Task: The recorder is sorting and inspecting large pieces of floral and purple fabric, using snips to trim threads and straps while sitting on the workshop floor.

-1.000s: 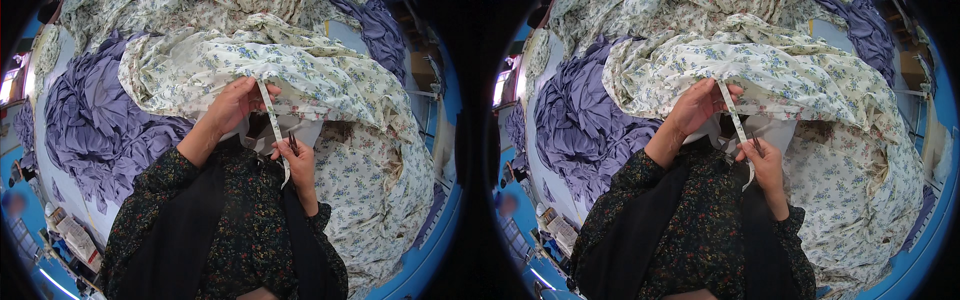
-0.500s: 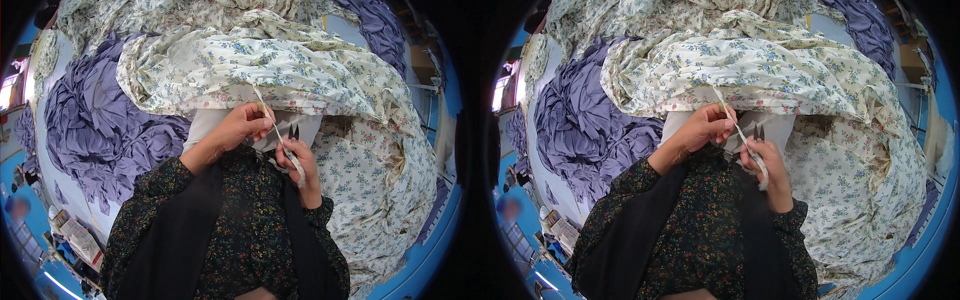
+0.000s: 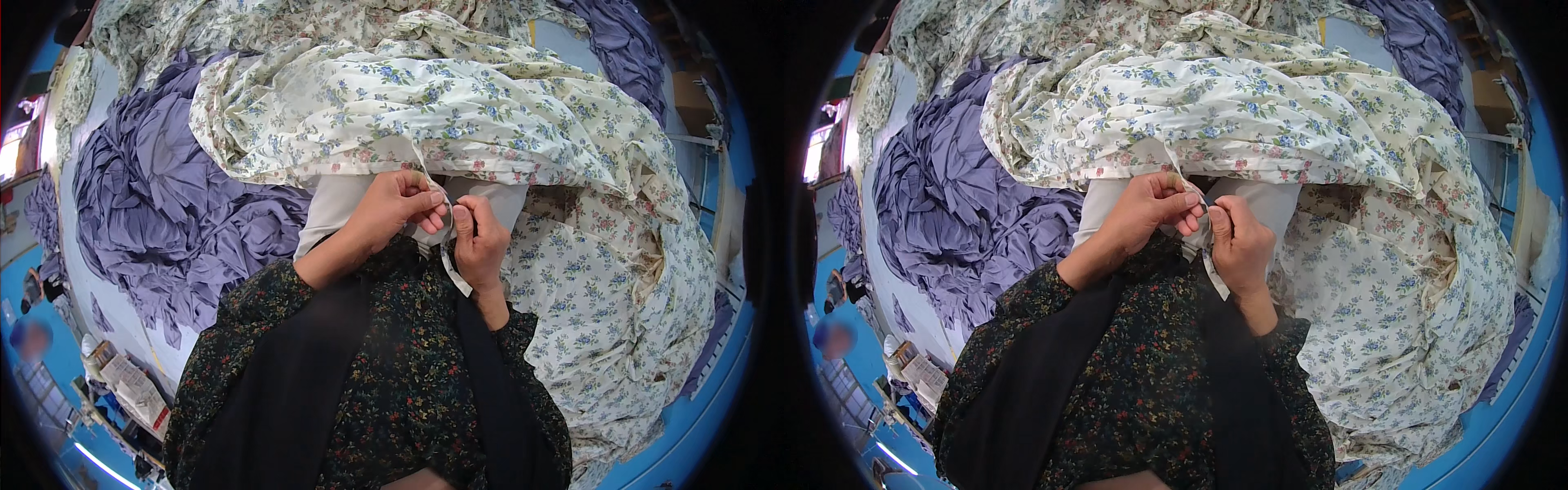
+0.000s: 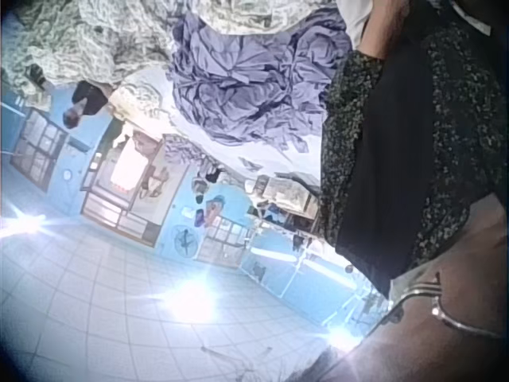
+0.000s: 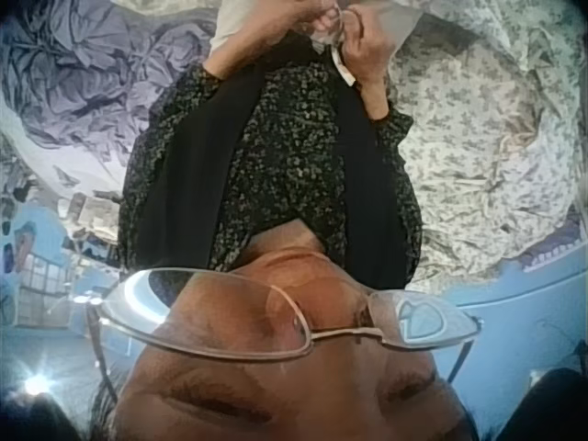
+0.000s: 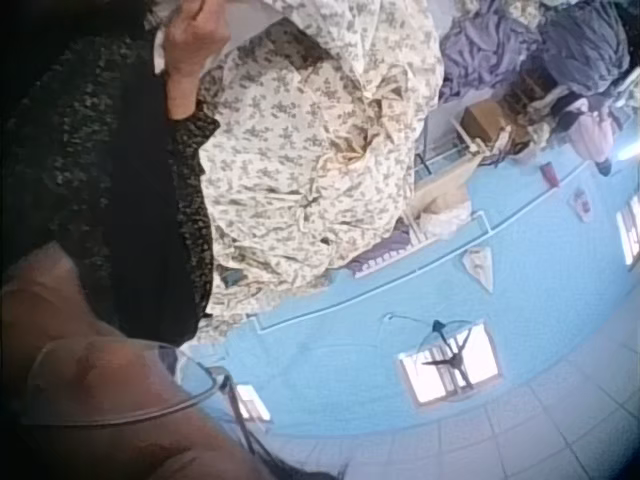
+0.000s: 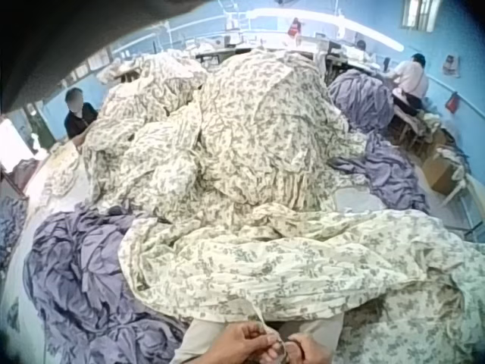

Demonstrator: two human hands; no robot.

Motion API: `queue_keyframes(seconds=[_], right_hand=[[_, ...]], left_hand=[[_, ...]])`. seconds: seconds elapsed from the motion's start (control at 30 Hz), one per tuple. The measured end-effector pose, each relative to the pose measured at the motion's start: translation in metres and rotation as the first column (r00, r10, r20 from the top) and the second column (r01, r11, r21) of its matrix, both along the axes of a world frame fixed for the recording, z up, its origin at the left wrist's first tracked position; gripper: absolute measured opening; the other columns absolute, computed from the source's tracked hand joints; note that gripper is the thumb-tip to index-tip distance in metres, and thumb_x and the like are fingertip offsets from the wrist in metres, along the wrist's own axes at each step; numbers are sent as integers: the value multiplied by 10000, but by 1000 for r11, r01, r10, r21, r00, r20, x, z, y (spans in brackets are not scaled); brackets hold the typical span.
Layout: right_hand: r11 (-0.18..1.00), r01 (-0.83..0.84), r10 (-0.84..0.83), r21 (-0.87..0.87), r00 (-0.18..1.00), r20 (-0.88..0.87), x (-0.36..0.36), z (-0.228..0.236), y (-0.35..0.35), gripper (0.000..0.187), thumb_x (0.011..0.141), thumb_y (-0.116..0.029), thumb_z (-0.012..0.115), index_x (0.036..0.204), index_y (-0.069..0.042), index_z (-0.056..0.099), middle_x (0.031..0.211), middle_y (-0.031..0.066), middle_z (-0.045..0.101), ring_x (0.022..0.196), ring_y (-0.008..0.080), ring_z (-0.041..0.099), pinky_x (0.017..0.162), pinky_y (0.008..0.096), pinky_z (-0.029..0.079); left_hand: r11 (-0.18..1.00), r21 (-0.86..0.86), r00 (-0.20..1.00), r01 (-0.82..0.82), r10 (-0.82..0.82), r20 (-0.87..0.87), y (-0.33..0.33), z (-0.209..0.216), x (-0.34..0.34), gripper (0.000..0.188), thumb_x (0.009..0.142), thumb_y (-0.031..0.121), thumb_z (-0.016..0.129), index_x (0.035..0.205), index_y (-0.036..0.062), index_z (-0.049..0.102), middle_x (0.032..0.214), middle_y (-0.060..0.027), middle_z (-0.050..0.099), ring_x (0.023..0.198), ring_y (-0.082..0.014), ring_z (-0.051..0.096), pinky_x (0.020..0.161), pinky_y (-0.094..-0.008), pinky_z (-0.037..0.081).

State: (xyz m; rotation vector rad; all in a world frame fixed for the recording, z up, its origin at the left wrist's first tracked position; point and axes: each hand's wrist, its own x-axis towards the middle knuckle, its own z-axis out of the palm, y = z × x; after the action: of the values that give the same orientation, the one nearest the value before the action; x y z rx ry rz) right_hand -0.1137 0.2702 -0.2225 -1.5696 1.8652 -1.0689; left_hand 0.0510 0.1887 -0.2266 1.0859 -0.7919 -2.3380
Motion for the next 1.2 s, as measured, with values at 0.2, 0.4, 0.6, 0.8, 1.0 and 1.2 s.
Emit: queue_keyframes(seconds=[0.2, 0.4, 0.6, 0.8, 1.0, 1.2], right_hand=[[998, 11, -10, -54, 1000, 20, 1, -2, -7, 130, 960, -202, 606, 967, -73, 615, 694, 102, 624, 562, 290, 616, 511, 362, 453], [998, 2, -3, -61, 1000, -18, 5, -2, -13, 146, 964, -218, 602, 944, -73, 611, 692, 105, 621, 570, 298, 623, 508, 375, 458], [992, 33, -45, -123, 994, -95, 8, 2, -13, 141, 955, -212, 612, 941, -72, 617, 678, 107, 613, 566, 291, 623, 505, 374, 458], [994, 22, -31, -108, 996, -79, 7, 1, -14, 129, 942, -192, 628, 934, -63, 629, 676, 113, 611, 569, 305, 619, 505, 372, 460], [990, 106, -133, 93, 920, 369, 3, 1, -11, 132, 960, -133, 620, 988, -5, 602, 778, 65, 664, 669, 143, 652, 579, 283, 485], [956, -120, -122, 266, 662, 739, -10, -3, -3, 154, 939, -105, 655, 1028, 20, 645, 848, 31, 672, 660, 36, 539, 600, 192, 431]], left_hand=[[999, -24, 998, 40, -38, 55, 1, 5, -3, 164, 945, 114, 631, 935, -48, 650, 820, -89, 681, 662, -136, 658, 602, -249, 554], [995, -69, 993, 73, -66, 99, 3, 9, -4, 174, 935, 124, 650, 868, -36, 659, 778, -67, 674, 625, -119, 641, 560, -238, 535], [994, -55, 990, 95, -88, 109, 4, 9, -7, 170, 928, 123, 663, 862, -33, 660, 750, -59, 668, 612, -110, 633, 539, -226, 510], [993, -75, 990, 89, -80, 120, 5, 10, -7, 170, 931, 122, 658, 856, -31, 659, 734, -52, 665, 606, -100, 623, 535, -218, 498], [993, -86, 989, 78, -66, 133, 2, 10, -7, 147, 917, 123, 666, 859, -12, 670, 719, -35, 662, 600, -84, 614, 519, -209, 479], [974, -197, 965, -108, 150, 213, -39, 9, 9, 127, 889, 157, 703, 829, 52, 661, 715, -15, 656, 549, -50, 553, 466, -171, 366]])
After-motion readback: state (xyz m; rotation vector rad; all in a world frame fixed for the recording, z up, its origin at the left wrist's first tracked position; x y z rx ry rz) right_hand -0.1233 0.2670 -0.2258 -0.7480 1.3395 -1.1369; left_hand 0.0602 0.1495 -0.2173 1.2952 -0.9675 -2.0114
